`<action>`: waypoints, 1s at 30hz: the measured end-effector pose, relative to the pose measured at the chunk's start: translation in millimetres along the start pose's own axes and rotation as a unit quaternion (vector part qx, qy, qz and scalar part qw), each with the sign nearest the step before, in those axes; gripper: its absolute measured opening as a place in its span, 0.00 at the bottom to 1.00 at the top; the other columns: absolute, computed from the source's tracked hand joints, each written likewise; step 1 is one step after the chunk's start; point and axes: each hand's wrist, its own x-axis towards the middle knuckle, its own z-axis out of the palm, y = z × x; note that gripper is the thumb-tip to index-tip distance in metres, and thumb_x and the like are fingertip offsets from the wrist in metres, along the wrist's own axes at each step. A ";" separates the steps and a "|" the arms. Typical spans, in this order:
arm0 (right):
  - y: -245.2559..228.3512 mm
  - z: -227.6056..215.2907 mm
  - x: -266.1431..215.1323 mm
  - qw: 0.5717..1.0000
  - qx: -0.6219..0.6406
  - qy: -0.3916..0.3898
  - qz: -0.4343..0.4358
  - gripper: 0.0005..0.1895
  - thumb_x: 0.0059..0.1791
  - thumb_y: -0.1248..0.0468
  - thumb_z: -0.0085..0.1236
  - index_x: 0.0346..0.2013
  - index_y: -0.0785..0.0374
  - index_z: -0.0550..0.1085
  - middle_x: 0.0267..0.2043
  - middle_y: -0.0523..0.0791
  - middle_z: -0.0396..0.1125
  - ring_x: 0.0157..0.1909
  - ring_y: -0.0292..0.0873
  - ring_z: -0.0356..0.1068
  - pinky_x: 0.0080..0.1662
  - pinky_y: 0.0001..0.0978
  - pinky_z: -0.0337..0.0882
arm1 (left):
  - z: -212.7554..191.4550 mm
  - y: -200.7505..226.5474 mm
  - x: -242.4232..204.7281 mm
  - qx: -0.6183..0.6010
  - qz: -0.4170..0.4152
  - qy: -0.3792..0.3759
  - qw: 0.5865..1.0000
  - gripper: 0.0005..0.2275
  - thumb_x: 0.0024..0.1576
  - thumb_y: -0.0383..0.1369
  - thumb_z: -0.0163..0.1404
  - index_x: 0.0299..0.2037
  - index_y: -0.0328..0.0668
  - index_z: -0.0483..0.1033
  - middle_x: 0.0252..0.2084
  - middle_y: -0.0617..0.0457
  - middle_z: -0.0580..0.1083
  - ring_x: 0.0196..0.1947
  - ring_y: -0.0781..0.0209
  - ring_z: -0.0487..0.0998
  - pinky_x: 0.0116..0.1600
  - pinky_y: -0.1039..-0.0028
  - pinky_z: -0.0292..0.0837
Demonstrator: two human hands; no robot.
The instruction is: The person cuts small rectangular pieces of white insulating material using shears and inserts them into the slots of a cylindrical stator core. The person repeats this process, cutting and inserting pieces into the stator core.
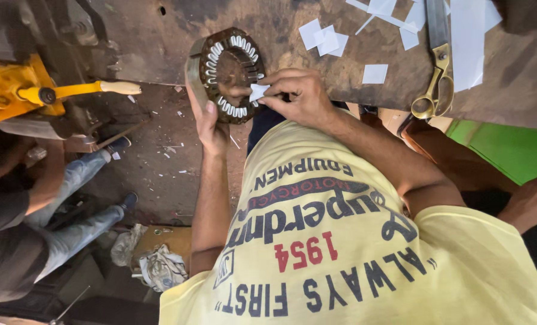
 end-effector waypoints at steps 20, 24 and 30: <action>36.3 -16.8 8.7 0.998 0.025 -0.048 0.015 0.04 0.49 0.72 0.67 0.30 0.68 0.80 0.37 0.49 0.76 0.39 0.41 0.77 0.40 0.31 0.77 | -6.3 -4.3 -1.6 0.049 -0.004 -0.068 0.996 0.42 0.62 0.41 0.53 0.81 0.40 0.38 0.79 0.38 0.51 0.80 0.47 0.52 0.82 0.59 0.46; 40.8 -9.8 9.0 0.999 0.004 -0.025 0.044 0.07 0.49 0.74 0.63 0.27 0.67 0.78 0.35 0.49 0.76 0.36 0.39 0.77 0.38 0.29 0.80 | -3.2 -6.1 -0.1 0.082 0.010 -0.078 0.993 0.41 0.63 0.42 0.52 0.81 0.40 0.39 0.77 0.37 0.54 0.78 0.46 0.56 0.83 0.56 0.54; 30.0 10.7 -3.6 0.995 -0.094 0.016 -0.003 0.05 0.50 0.74 0.65 0.29 0.68 0.80 0.37 0.49 0.76 0.39 0.40 0.78 0.42 0.32 0.80 | -2.4 -7.2 0.0 0.068 0.004 -0.080 0.995 0.41 0.63 0.41 0.52 0.81 0.40 0.39 0.76 0.36 0.55 0.77 0.45 0.59 0.79 0.54 0.54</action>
